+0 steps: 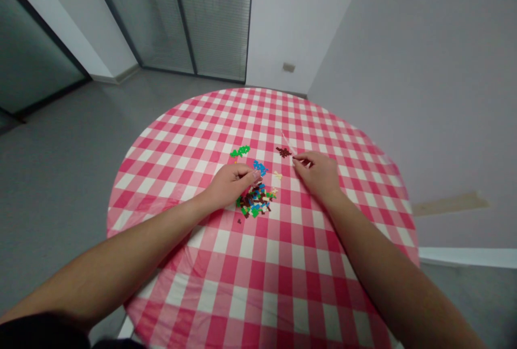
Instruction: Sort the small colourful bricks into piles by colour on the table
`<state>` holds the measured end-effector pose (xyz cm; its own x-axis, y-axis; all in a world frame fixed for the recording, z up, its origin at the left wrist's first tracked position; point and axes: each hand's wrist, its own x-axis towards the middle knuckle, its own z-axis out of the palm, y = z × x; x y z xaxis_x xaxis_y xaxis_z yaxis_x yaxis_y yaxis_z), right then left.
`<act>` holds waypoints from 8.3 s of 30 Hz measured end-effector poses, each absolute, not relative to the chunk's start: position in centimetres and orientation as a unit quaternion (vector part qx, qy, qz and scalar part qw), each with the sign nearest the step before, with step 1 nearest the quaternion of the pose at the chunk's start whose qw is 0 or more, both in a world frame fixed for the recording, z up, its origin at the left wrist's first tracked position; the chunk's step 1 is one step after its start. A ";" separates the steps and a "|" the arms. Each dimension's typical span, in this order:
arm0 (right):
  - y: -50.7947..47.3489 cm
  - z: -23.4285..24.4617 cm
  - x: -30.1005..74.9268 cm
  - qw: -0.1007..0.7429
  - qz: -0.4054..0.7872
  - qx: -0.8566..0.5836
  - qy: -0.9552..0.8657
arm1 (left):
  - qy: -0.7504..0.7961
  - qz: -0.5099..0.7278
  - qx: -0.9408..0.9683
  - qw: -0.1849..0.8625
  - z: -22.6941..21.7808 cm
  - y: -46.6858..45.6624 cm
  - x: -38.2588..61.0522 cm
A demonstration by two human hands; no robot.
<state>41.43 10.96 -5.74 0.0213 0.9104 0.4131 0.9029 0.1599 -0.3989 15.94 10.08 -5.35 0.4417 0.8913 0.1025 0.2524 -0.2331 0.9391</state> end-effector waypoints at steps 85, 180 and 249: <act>10.8 -6.8 40.3 0.263 0.075 -0.563 -0.780 | 0.446 0.342 0.712 0.421 -5.3 10.7 15.4; 7.4 -5.7 36.0 0.377 0.105 -0.413 -0.822 | 0.374 0.359 0.759 0.395 -5.8 10.4 16.1; 10.2 -6.3 39.8 0.275 0.013 -0.473 -0.837 | 0.371 0.323 0.796 0.353 -6.3 10.8 15.5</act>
